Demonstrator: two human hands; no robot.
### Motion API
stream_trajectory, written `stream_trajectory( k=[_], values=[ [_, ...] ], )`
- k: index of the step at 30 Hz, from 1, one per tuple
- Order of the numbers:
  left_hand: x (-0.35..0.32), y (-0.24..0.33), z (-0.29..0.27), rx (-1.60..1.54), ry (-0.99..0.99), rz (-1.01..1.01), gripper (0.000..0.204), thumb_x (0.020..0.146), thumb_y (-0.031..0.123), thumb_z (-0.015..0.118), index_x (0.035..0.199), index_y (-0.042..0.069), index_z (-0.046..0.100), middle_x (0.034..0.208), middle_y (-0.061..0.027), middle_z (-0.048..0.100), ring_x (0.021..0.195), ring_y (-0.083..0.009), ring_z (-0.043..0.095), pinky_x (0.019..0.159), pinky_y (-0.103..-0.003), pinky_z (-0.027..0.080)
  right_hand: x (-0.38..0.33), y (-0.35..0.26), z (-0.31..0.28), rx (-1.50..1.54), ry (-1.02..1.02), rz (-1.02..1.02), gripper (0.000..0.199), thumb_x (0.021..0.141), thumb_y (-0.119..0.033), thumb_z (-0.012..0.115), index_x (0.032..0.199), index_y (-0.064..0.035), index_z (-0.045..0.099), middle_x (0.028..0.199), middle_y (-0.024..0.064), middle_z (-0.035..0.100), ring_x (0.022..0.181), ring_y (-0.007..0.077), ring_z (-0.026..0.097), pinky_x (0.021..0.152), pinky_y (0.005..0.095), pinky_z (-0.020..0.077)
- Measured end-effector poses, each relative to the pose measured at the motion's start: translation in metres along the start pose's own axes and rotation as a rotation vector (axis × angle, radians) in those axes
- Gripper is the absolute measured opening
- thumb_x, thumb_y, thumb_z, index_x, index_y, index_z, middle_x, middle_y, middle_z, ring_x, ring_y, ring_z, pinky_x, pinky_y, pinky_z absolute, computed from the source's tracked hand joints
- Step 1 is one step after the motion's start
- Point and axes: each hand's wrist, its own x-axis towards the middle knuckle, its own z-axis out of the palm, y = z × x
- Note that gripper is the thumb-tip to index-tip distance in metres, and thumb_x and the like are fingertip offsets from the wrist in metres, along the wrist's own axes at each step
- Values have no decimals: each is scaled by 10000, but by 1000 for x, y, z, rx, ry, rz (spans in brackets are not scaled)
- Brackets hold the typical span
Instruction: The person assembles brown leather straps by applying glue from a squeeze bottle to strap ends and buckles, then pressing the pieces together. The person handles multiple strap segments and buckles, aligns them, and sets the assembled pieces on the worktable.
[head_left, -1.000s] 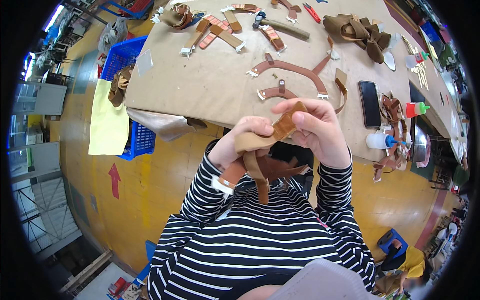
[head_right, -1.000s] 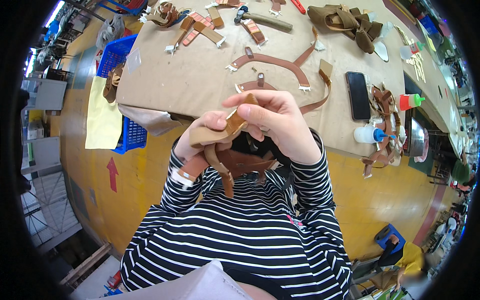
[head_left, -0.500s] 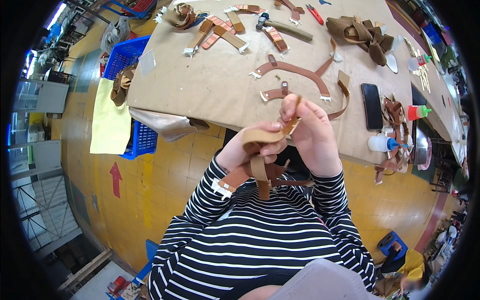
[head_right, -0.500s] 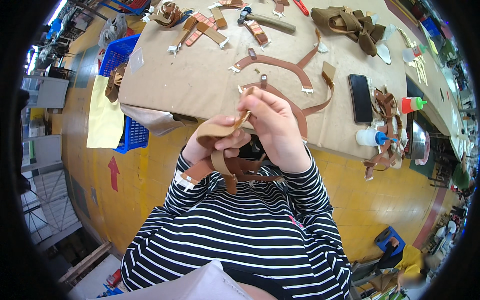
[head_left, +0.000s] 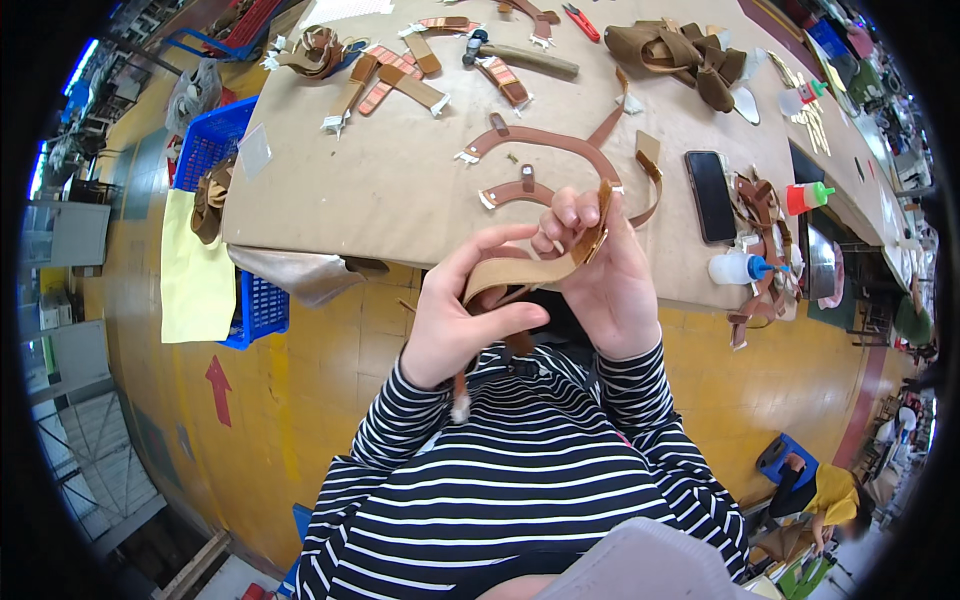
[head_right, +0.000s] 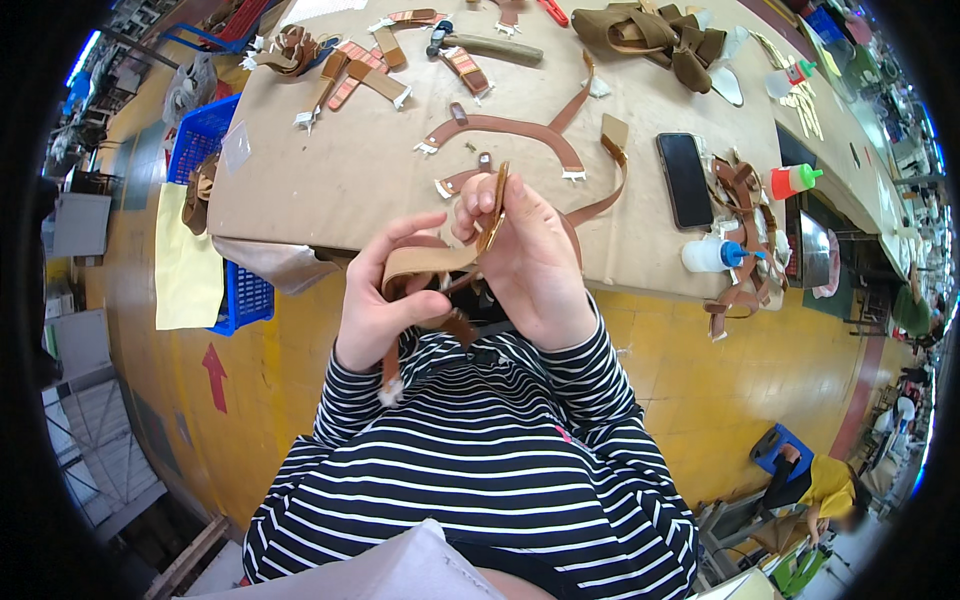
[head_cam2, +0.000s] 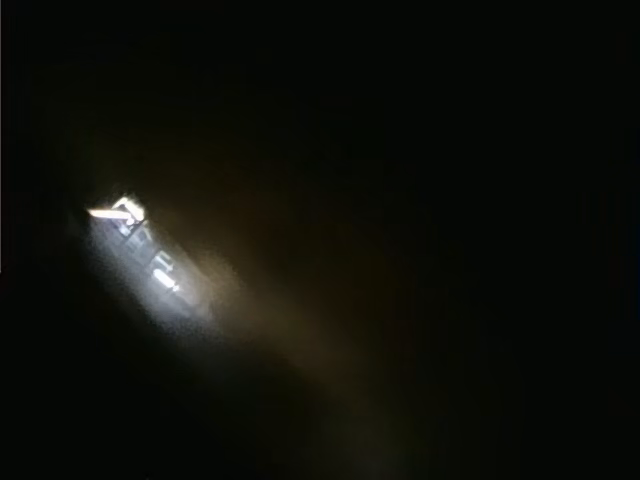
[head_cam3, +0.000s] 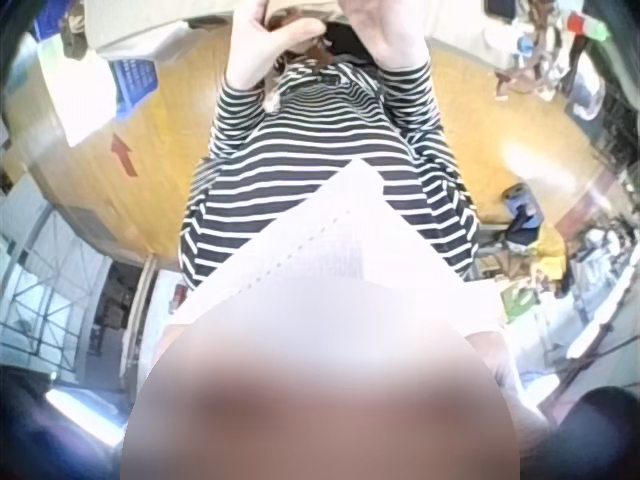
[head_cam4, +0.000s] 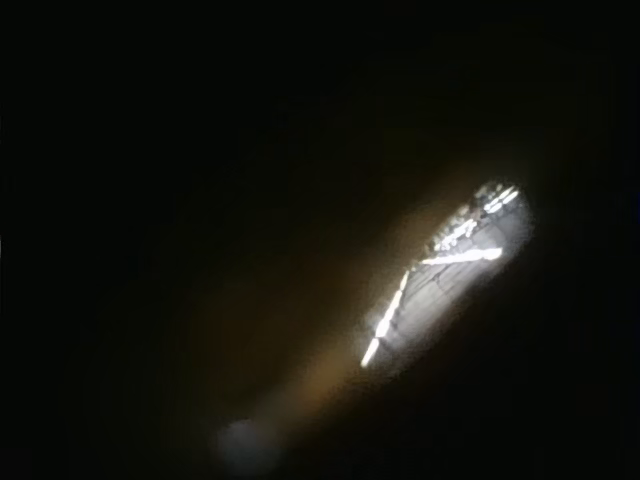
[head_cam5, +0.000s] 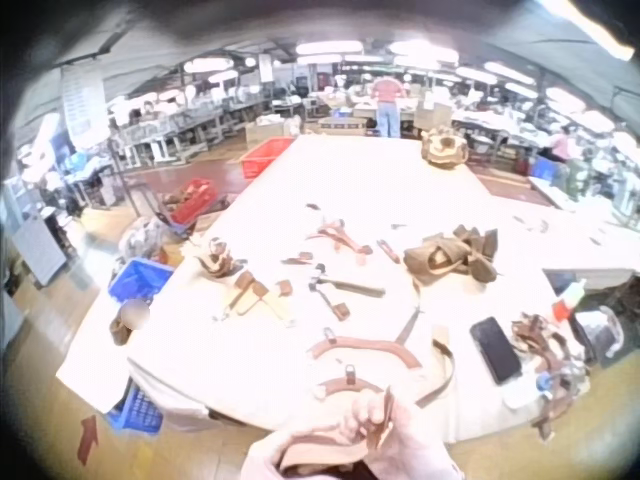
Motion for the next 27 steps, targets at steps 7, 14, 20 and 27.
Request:
stream_trajectory(
  k=[7,14,20,27],
  values=[
    [12,2,17,396,117,445,235,704,-44,780,918,-21,686,904,-72,681,839,-154,653,769,-256,508,-5,17,8,159,9,100,377,1028,-434,396,879,-98,481,873,-7,430,803,100,434,770,259,419],
    [8,-4,17,160,213,223,184,769,-24,749,920,-7,646,930,-76,682,834,-128,638,755,-246,509,-7,23,12,108,50,66,372,1023,-437,408,853,-110,456,871,-8,428,808,106,419,793,273,396],
    [10,-8,-4,307,-25,126,392,748,-10,766,1108,22,615,1127,-55,633,718,-51,527,661,-196,459,-6,0,7,294,139,-223,259,1033,-351,416,899,-136,470,871,-26,468,875,118,482,857,316,417],
    [4,-26,-19,-81,-504,-214,565,841,153,703,1340,39,465,1000,-110,655,705,-65,523,626,-187,424,-10,-13,-6,570,-161,-132,264,1036,-360,399,927,-128,462,826,-17,468,673,75,447,697,251,395]
  ],
)
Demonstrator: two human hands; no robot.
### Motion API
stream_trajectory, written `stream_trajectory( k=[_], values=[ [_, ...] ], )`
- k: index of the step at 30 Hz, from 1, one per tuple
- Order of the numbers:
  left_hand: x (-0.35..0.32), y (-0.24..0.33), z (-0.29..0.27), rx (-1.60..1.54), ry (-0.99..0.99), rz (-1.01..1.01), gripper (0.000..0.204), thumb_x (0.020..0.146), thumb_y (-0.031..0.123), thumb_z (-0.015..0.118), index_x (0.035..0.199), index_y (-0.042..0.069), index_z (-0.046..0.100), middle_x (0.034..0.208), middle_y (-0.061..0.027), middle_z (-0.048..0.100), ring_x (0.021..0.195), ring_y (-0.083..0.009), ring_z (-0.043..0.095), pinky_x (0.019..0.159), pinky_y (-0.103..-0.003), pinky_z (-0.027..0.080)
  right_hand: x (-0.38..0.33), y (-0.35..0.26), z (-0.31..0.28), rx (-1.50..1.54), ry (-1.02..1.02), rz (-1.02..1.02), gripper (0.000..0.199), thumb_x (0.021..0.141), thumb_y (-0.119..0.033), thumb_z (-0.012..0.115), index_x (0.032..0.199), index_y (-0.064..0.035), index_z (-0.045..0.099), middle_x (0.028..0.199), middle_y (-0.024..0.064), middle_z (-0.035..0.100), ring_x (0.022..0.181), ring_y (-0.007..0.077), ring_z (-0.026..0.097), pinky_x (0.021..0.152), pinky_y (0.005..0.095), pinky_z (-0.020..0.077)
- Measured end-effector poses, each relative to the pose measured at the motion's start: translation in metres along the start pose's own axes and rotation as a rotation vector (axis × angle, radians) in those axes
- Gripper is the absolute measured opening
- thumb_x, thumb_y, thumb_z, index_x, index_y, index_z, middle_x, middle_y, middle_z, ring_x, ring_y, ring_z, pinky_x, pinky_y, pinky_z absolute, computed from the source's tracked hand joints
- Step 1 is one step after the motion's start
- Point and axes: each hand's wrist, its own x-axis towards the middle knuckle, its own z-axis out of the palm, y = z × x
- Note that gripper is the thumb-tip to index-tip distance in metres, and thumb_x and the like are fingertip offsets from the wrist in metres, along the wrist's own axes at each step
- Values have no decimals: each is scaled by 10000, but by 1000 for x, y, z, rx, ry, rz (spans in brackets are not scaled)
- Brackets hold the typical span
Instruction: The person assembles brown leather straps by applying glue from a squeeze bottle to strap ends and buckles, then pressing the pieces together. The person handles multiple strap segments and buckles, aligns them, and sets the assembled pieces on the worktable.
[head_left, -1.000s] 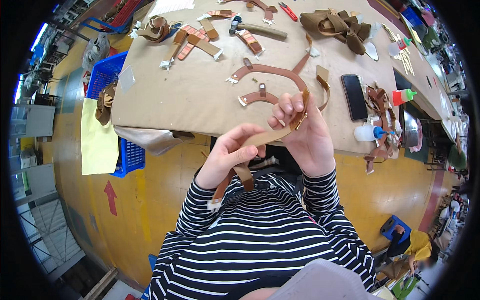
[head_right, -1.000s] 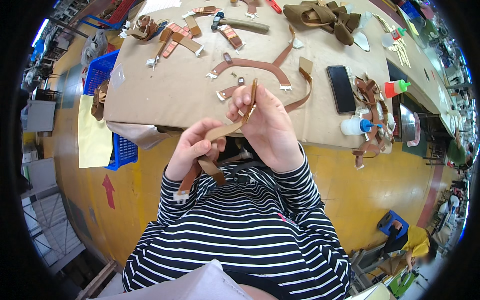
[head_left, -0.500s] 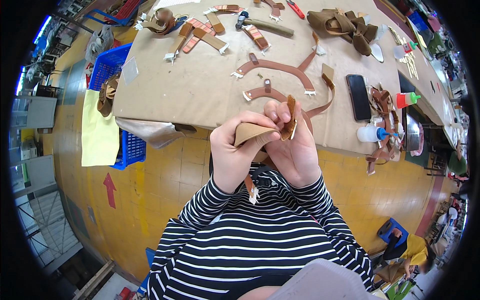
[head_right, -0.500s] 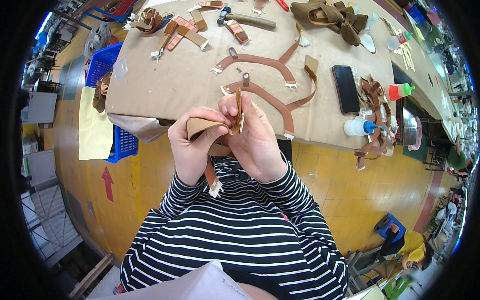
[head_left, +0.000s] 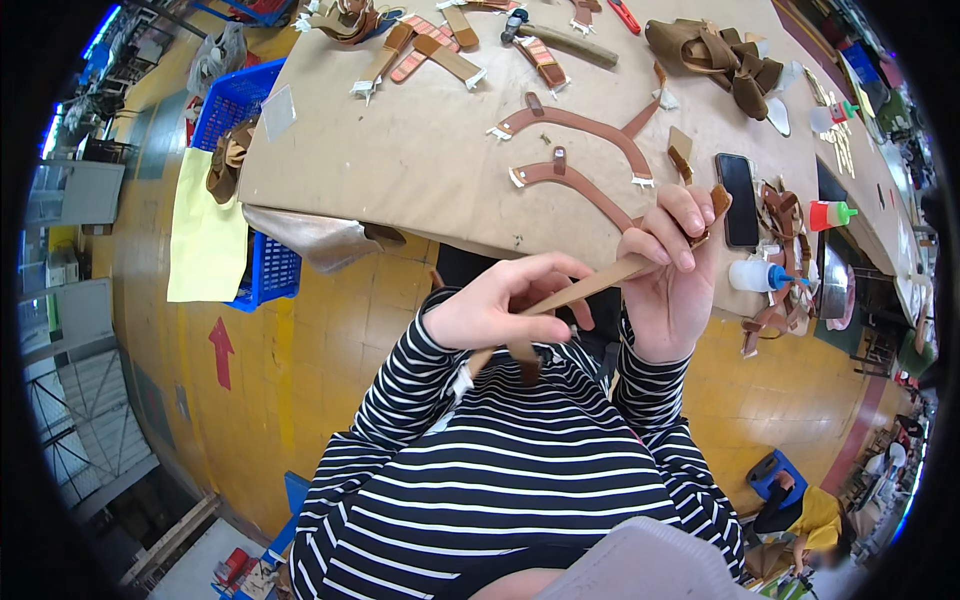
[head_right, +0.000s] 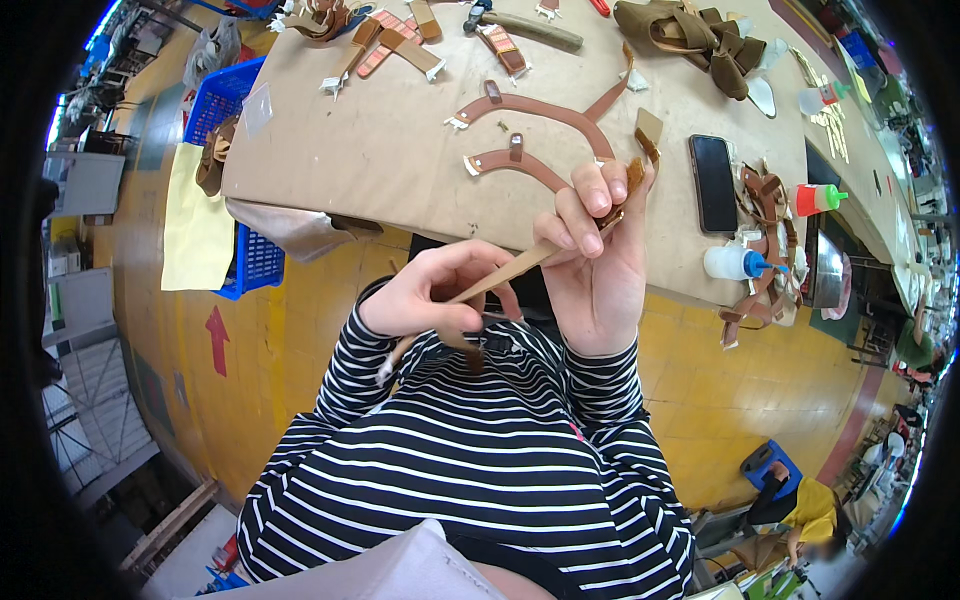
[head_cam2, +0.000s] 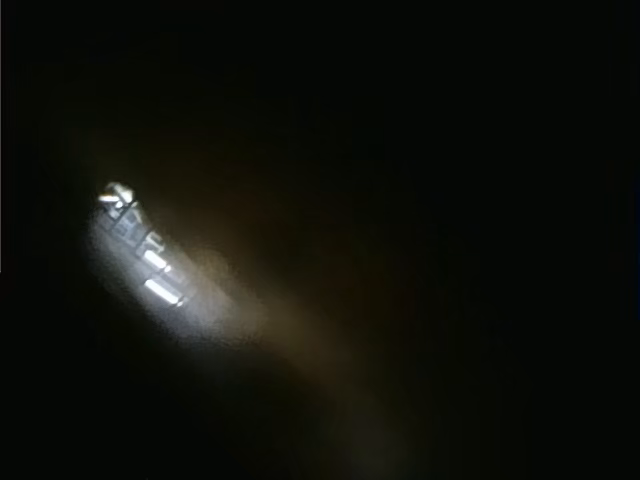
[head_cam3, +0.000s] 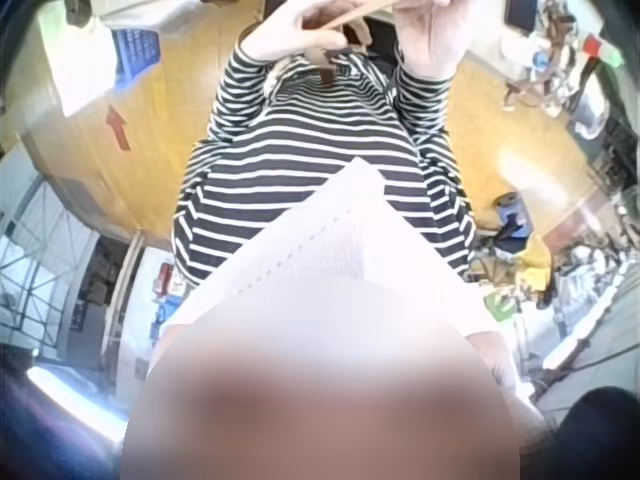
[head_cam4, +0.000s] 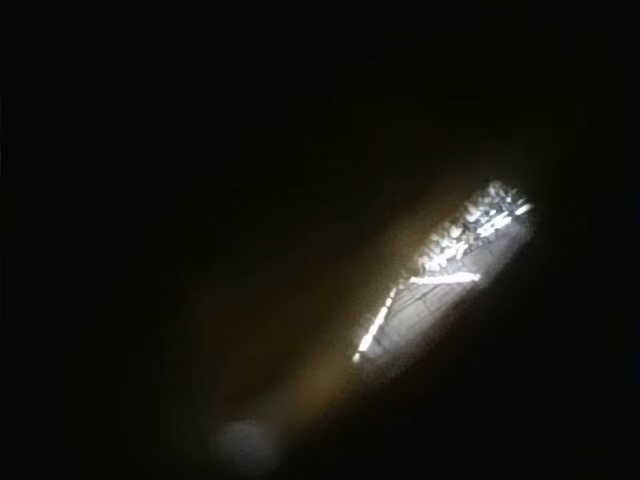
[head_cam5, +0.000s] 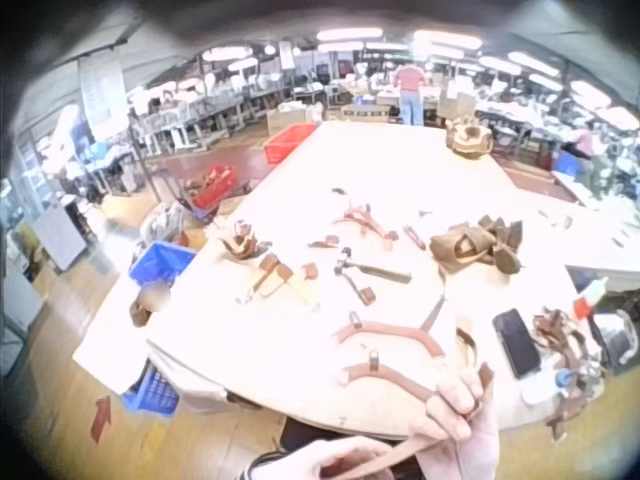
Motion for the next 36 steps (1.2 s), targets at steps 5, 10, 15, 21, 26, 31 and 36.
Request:
stream_trajectory(
  k=[5,10,15,21,26,31,36],
  values=[
    [5,-27,-15,-760,-307,429,1197,648,765,683,1527,326,0,1442,-426,50,734,-125,373,669,-210,373,4,-5,-2,156,157,-97,247,1040,-303,407,932,-92,475,819,-7,473,654,77,442,671,249,383],
    [12,-41,-23,-667,-349,584,798,772,506,734,1394,212,330,1520,-324,83,820,-106,408,763,-221,449,8,-2,-8,227,345,-133,239,1037,-275,423,932,-72,495,832,0,495,679,97,444,706,260,405],
    [5,-37,-15,-629,125,254,294,1001,362,477,979,88,582,1369,-246,473,870,-84,504,716,-179,407,4,-3,-10,-19,205,-289,241,1032,-295,435,940,-83,503,829,0,496,682,98,444,700,262,414],
    [9,-33,-10,-477,122,263,316,904,367,638,1058,109,539,1235,-233,560,924,-152,604,682,-209,481,-3,-6,-6,-217,191,-412,254,1028,-322,451,933,-91,498,798,-3,493,603,80,445,599,220,405],
    [2,-29,-7,-194,173,272,265,731,27,766,946,48,612,1216,-166,539,913,-170,630,752,-252,510,0,-4,-5,-209,225,-432,238,1032,-306,448,931,-95,492,783,-4,489,577,60,434,556,200,382],
    [-1,-21,-9,37,266,508,130,740,-79,632,830,15,632,1234,-161,516,723,-126,638,631,-239,546,-2,4,-5,-278,243,-416,233,1033,-299,448,927,-95,484,775,-4,481,574,52,424,552,196,372],
    [-1,-17,-3,494,358,575,250,708,-93,606,929,20,635,1067,-150,654,682,-132,646,620,-229,533,-3,-7,-1,-152,241,-498,237,1036,-294,441,938,-83,489,766,-3,472,562,56,426,554,209,390]
  ],
)
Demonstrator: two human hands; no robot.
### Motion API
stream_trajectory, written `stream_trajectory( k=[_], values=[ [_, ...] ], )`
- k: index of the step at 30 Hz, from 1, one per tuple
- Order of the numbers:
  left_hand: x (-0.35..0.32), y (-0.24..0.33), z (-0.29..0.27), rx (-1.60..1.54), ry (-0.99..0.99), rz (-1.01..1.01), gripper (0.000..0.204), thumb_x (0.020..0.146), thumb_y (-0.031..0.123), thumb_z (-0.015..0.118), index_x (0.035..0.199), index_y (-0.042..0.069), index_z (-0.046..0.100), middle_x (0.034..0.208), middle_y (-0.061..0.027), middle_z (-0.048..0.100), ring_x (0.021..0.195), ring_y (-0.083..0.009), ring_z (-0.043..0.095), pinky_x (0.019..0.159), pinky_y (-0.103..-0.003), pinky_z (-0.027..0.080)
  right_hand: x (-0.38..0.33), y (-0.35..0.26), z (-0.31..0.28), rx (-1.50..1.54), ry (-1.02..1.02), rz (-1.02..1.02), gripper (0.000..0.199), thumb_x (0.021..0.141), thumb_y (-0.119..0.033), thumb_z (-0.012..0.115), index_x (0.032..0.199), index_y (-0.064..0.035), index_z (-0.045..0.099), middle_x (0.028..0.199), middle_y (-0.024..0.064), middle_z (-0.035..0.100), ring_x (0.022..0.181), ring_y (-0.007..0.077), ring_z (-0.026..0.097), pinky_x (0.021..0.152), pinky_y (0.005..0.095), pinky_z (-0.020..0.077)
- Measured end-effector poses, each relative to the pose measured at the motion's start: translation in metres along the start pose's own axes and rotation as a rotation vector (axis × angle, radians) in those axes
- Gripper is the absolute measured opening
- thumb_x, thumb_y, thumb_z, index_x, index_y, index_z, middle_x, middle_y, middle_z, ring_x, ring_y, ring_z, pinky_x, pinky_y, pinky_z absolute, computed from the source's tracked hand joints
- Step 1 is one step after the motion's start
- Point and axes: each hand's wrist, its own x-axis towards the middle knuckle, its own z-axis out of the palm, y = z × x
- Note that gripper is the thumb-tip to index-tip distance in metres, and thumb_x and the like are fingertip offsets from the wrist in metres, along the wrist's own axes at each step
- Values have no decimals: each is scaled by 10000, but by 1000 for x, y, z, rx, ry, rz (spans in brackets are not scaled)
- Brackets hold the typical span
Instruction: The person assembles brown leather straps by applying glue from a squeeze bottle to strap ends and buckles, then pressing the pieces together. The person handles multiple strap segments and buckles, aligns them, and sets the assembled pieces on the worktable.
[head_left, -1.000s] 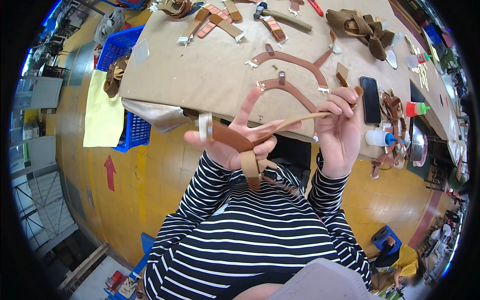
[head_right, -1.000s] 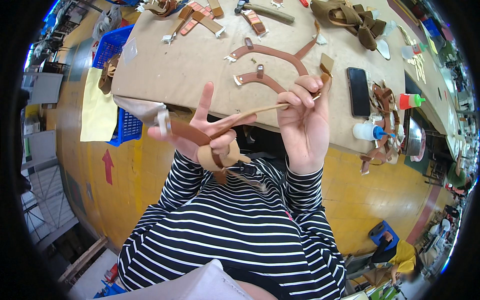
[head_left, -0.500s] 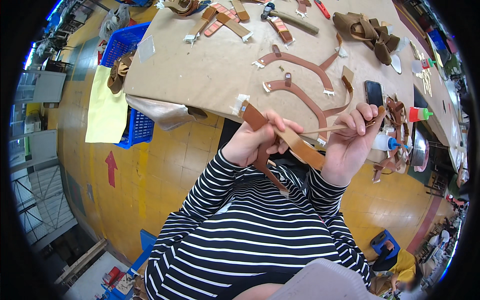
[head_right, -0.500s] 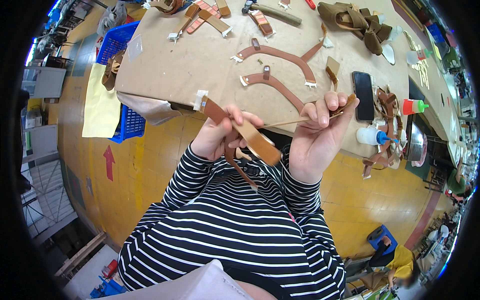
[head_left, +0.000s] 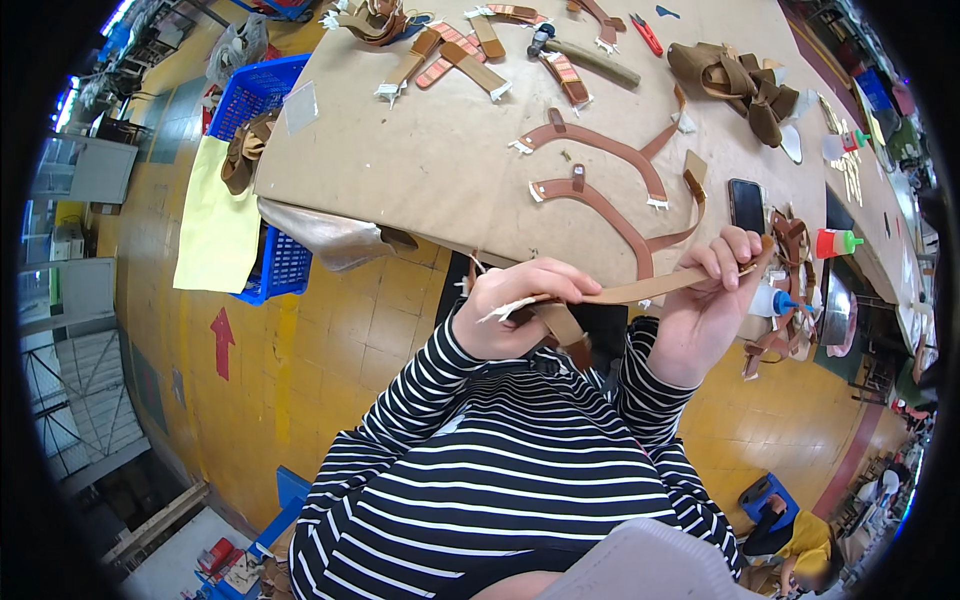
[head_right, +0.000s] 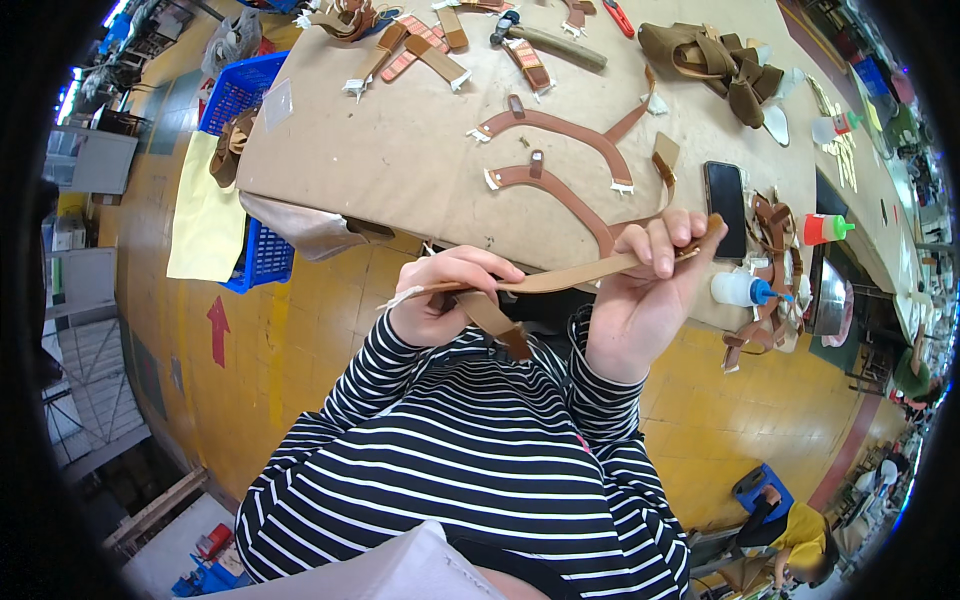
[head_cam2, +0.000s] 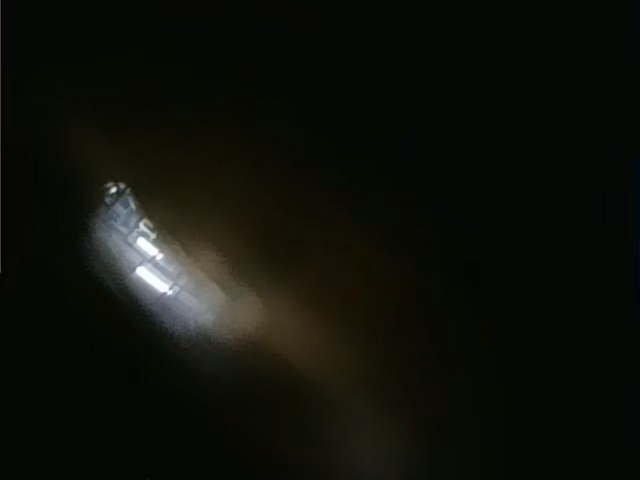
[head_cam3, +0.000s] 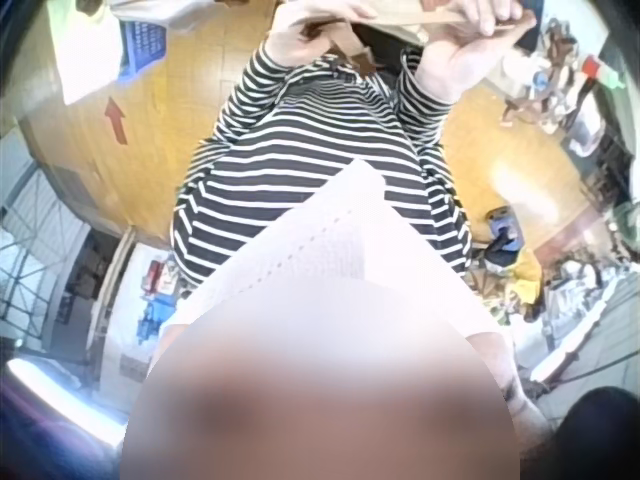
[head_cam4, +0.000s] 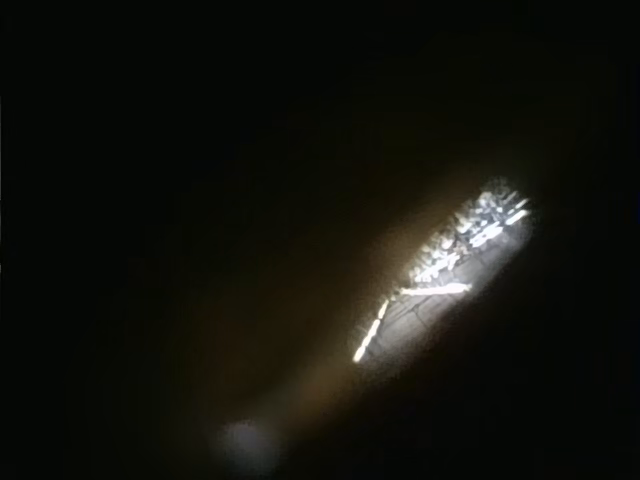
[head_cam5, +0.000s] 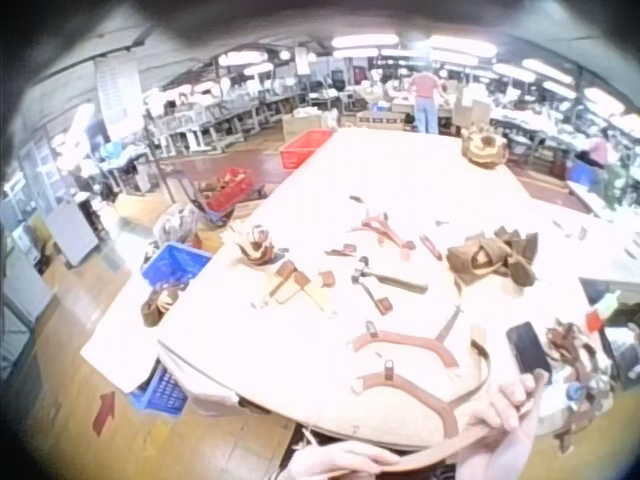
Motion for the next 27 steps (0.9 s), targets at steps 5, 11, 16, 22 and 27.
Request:
stream_trajectory(
  k=[5,11,16,22,27],
  values=[
    [0,-1,16,-295,365,189,486,838,258,721,1228,35,536,1213,-157,588,724,-178,671,604,-265,551,-4,-1,2,-16,-33,5,249,1038,-301,429,938,-82,493,758,1,471,525,62,424,550,210,397],
    [-2,-15,-23,-292,785,-82,482,986,370,514,1254,-30,500,1229,-170,537,669,-184,622,569,-268,516,3,-13,1,15,-79,-35,261,1041,-305,419,932,-80,492,731,-7,452,515,63,402,556,215,378],
    [-24,-20,-45,-601,168,-545,578,1023,507,319,1194,20,579,891,-92,657,409,-15,321,371,-156,214,2,-15,3,118,-237,102,247,1042,-307,414,941,-93,488,701,-23,440,482,58,383,543,223,352],
    [-22,-35,13,-927,95,-911,710,999,591,262,1429,40,386,1239,-100,615,520,-41,282,473,-172,262,-22,5,8,132,-464,499,236,1010,-206,483,817,-71,504,629,-7,492,478,101,452,528,261,380],
    [-8,-42,-8,-1118,448,-599,580,1013,475,387,1457,103,363,1362,-18,505,595,-15,372,499,-156,287,-13,-17,-5,-329,-957,721,264,881,-137,690,746,80,626,605,131,620,472,210,560,433,312,418]
  ],
)
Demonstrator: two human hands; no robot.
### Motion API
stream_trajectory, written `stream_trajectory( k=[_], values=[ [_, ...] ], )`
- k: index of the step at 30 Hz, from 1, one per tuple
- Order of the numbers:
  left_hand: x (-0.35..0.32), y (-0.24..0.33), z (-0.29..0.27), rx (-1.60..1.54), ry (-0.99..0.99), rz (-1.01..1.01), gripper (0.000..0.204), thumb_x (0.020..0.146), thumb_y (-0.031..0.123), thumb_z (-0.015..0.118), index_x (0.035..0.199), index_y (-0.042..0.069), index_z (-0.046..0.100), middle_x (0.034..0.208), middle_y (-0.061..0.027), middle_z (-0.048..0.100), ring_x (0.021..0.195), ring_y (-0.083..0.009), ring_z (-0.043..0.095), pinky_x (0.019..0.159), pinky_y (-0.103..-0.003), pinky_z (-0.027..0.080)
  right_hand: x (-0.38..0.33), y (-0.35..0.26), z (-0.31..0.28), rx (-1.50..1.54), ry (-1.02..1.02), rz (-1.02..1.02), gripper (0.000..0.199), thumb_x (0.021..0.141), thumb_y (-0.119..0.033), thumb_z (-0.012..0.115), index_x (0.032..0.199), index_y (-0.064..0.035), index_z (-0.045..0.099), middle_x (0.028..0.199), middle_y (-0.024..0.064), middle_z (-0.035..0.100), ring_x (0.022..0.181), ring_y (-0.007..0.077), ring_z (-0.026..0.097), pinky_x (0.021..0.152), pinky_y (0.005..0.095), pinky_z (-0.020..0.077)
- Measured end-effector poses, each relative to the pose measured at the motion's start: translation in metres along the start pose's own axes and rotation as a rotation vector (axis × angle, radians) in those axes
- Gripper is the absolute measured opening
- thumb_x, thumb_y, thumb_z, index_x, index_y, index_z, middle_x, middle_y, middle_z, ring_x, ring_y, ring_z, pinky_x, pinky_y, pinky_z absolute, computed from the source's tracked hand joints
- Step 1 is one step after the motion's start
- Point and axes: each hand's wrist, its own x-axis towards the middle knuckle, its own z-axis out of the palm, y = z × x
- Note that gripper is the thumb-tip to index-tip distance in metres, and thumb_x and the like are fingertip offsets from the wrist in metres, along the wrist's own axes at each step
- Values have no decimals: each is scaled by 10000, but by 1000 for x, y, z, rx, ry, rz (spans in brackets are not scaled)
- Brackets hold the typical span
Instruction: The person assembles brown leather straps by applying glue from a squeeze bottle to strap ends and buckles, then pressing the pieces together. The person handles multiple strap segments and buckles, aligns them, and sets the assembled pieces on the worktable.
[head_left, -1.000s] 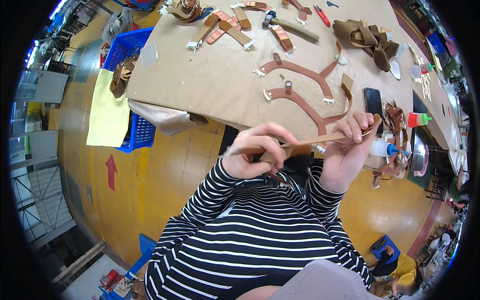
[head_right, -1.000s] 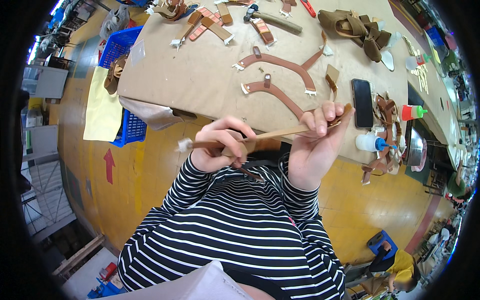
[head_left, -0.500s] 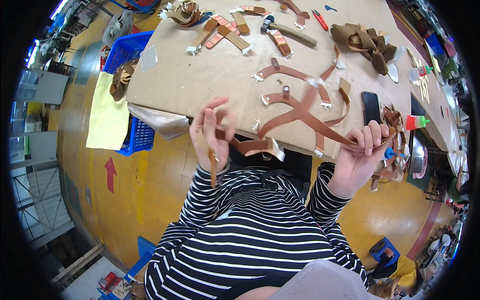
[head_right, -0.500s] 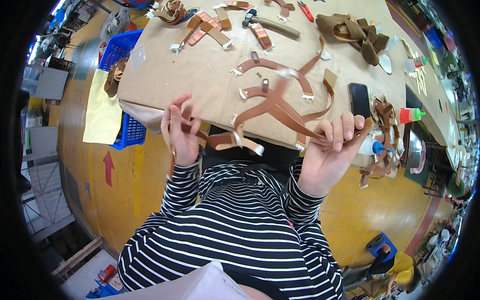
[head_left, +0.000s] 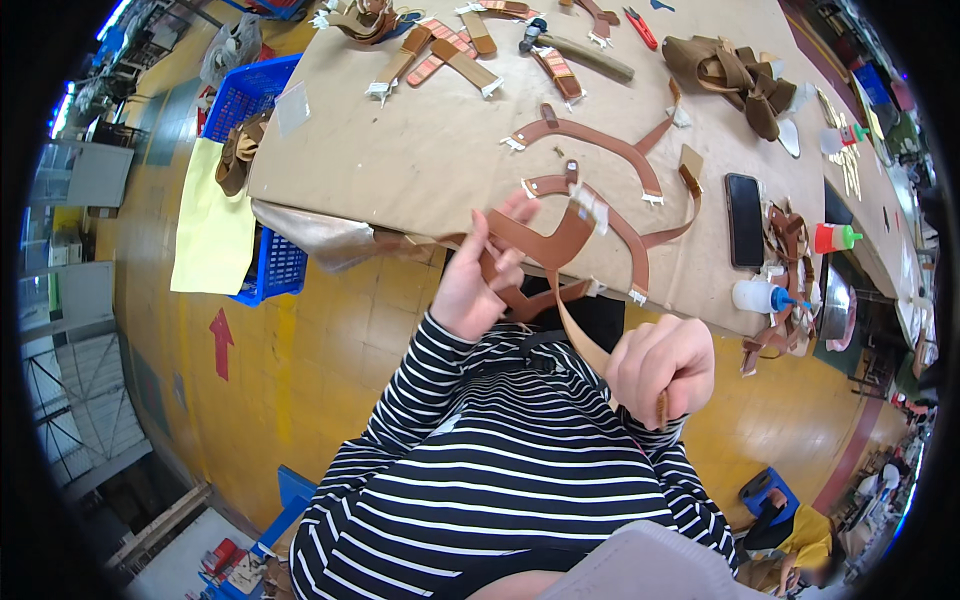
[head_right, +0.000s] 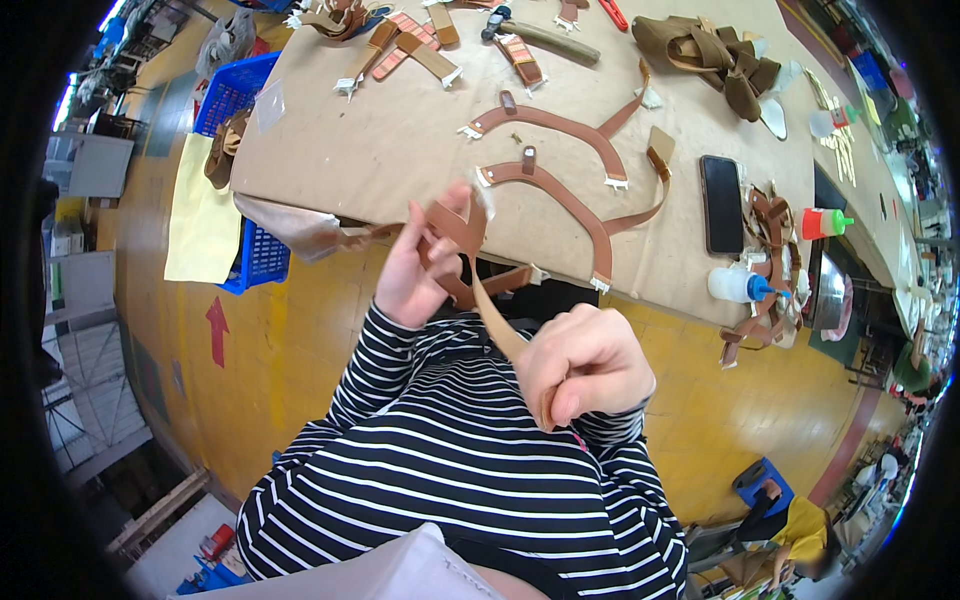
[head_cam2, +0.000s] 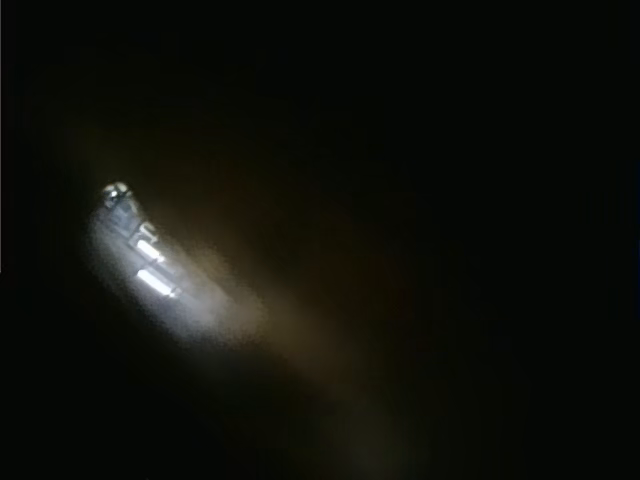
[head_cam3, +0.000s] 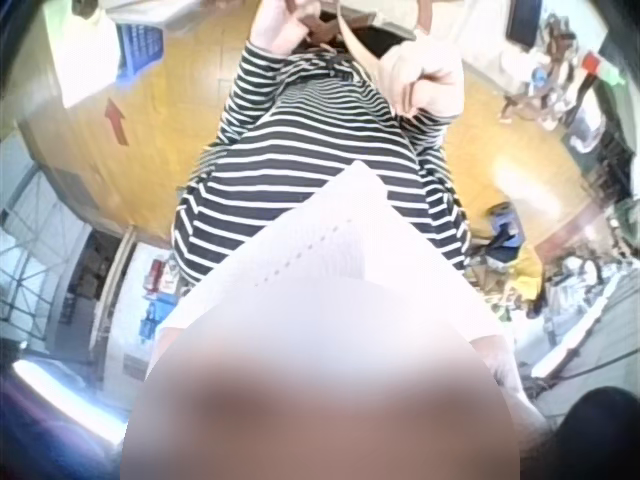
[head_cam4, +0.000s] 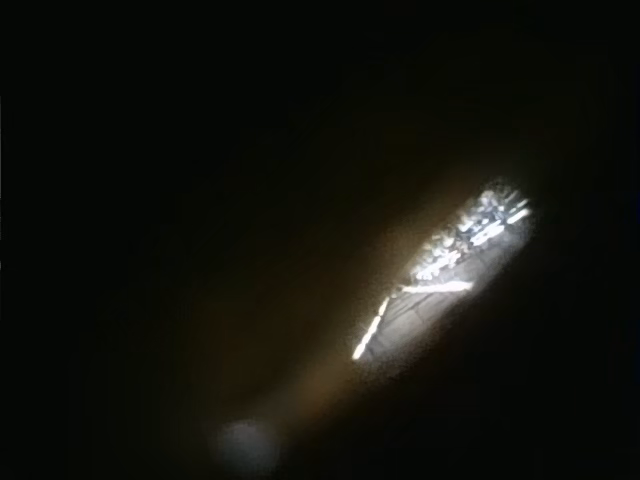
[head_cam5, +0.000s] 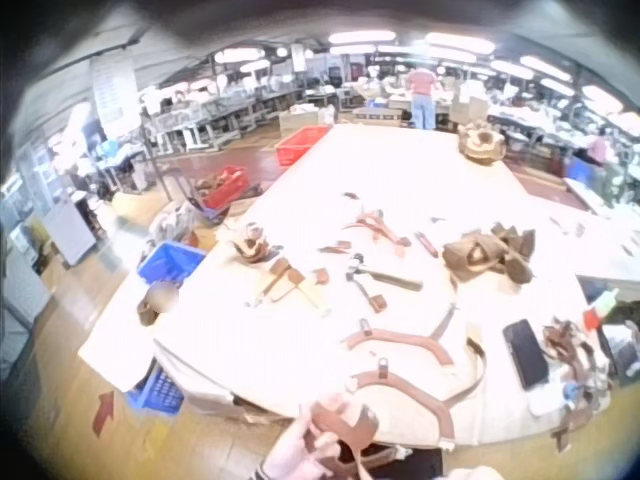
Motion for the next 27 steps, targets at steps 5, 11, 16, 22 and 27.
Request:
stream_trajectory(
  k=[5,11,16,22,27],
  values=[
    [-3,34,-14,-187,-47,103,387,1022,429,399,1259,135,484,734,60,565,489,-49,307,512,-187,289,-33,-3,-6,-96,353,-184,304,977,-263,564,790,-25,591,575,23,553,434,126,475,460,282,352],
    [-19,33,-2,392,-341,-5,424,953,423,545,824,22,592,472,-2,449,380,-78,330,399,-229,265,-28,1,-30,536,805,-375,244,1045,-277,400,1080,-60,507,676,-34,351,545,68,308,613,238,281],
    [-24,37,25,728,-345,-225,382,888,321,683,909,-58,646,605,1,470,495,-49,395,463,-206,299,-19,13,-28,369,956,-109,262,1026,-201,367,1120,-14,524,747,4,402,604,94,357,624,236,303],
    [-28,45,48,1112,-260,-166,205,880,212,672,895,8,664,785,11,488,643,-76,426,582,-239,319,-9,5,-17,-342,669,134,246,976,-141,502,1164,-1,577,781,6,545,604,64,411,562,199,317],
    [-25,55,51,1372,-378,-208,189,796,193,667,829,7,656,743,-25,487,699,-128,472,649,-288,380,-3,-6,-6,-464,563,522,219,866,-11,665,1080,5,622,907,25,656,759,33,565,654,189,456]
  ],
)
